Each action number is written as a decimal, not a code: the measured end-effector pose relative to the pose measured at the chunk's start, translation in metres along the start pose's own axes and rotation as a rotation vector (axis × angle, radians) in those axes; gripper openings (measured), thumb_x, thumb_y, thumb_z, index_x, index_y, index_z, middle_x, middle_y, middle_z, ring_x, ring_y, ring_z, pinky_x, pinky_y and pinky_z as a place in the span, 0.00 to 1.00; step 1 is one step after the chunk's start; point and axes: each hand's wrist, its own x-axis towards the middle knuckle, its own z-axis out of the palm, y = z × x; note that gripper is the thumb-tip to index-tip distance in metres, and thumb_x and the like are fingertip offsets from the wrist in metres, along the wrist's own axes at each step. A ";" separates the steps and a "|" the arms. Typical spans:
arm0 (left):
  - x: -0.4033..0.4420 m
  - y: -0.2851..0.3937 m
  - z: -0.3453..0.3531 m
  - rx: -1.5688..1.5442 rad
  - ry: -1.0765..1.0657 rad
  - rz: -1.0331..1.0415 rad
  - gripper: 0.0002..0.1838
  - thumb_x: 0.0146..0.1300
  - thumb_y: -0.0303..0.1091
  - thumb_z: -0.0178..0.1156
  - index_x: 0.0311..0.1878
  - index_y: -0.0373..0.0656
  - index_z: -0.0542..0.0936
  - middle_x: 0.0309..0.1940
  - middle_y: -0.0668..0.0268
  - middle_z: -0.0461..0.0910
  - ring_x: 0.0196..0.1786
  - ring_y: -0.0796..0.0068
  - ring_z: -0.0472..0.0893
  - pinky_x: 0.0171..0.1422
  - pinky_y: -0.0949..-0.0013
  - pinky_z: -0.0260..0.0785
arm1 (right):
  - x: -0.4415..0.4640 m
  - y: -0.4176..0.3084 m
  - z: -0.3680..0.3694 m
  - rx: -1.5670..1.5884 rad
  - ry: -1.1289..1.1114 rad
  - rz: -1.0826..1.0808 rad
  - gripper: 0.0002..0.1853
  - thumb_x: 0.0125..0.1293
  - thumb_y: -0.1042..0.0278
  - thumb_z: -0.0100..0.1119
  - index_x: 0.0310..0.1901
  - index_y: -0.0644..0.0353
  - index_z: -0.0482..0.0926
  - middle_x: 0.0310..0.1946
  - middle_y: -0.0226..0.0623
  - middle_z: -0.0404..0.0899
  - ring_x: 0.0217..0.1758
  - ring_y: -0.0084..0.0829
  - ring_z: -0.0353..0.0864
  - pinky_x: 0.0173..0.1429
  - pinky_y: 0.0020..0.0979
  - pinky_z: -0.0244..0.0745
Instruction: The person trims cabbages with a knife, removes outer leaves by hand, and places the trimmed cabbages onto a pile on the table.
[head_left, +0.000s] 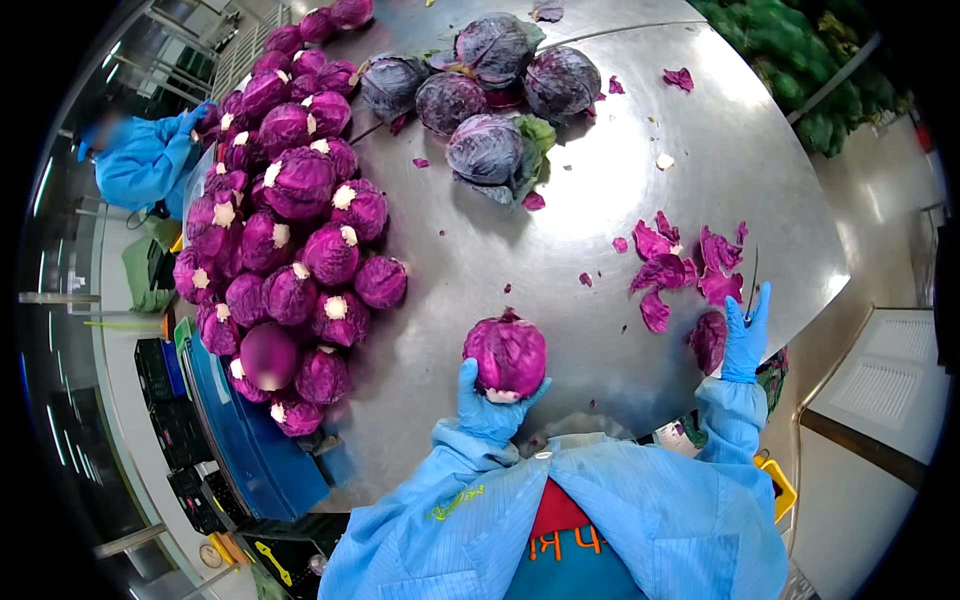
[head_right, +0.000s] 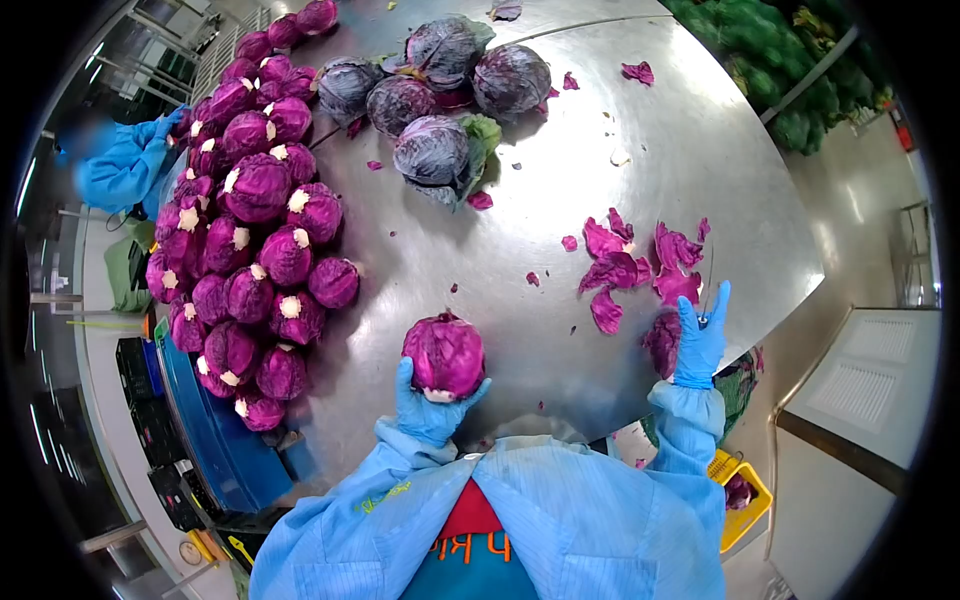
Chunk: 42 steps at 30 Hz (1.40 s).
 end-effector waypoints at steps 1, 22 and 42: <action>-0.001 -0.001 0.001 -0.006 0.061 -0.007 0.43 0.55 0.58 0.64 0.72 0.59 0.60 0.70 0.63 0.62 0.71 0.57 0.63 0.73 0.35 0.53 | -0.003 -0.016 -0.006 -0.228 -0.014 0.005 0.31 0.65 0.61 0.65 0.69 0.53 0.67 0.30 0.24 0.76 0.26 0.19 0.69 0.33 0.23 0.71; 0.043 -0.011 0.028 2.027 -0.027 0.784 0.52 0.35 0.45 0.80 0.64 0.38 0.64 0.59 0.49 0.68 0.61 0.50 0.70 0.65 0.57 0.65 | -0.096 -0.034 0.101 -0.420 -0.813 -0.354 0.18 0.71 0.48 0.48 0.39 0.55 0.78 0.32 0.42 0.80 0.34 0.50 0.79 0.37 0.44 0.75; 0.059 -0.026 0.050 2.236 0.226 0.662 0.59 0.33 0.61 0.77 0.63 0.30 0.64 0.53 0.47 0.72 0.57 0.48 0.73 0.63 0.53 0.64 | -0.117 -0.043 0.069 -0.444 -0.708 -0.727 0.23 0.65 0.39 0.50 0.28 0.50 0.75 0.23 0.33 0.75 0.27 0.38 0.79 0.27 0.39 0.72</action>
